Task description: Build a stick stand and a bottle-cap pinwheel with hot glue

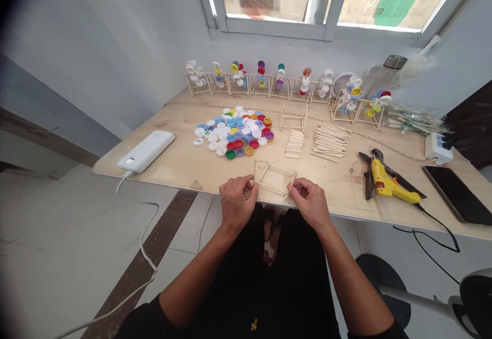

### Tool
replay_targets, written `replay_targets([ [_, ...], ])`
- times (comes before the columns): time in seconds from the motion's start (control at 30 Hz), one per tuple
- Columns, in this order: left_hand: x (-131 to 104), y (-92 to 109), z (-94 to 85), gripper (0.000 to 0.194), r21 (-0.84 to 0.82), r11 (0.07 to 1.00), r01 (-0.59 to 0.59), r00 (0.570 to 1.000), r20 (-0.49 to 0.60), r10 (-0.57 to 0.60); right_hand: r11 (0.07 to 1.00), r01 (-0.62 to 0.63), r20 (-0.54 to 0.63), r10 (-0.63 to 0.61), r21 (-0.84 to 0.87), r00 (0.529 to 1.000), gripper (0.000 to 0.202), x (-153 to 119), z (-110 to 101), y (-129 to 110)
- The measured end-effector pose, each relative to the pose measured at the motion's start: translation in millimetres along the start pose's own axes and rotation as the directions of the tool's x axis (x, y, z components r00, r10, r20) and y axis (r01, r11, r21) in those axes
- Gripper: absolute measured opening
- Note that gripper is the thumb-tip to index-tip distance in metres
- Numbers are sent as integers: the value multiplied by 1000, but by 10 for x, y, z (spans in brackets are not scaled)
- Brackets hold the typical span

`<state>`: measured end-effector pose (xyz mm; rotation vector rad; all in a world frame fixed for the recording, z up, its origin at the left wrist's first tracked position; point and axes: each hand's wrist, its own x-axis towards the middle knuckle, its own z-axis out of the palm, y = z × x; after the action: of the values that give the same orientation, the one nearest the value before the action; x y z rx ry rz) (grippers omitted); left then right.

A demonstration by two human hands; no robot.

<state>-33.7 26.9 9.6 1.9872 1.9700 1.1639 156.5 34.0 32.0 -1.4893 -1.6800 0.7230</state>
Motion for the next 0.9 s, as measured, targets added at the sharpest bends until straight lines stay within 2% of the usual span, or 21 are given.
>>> replay_targets([
  [0.3, -3, -16, -29, 26, -34, 999, -3, 999, 32, 4, 1000, -4, -14, 4, -28, 1000, 24, -15, 13, -2],
  [0.9, 40, -12, -71, 25, -61, 997, 55, 993, 108, -48, 999, 16, -14, -17, -48, 1000, 23, -18, 15, 31],
])
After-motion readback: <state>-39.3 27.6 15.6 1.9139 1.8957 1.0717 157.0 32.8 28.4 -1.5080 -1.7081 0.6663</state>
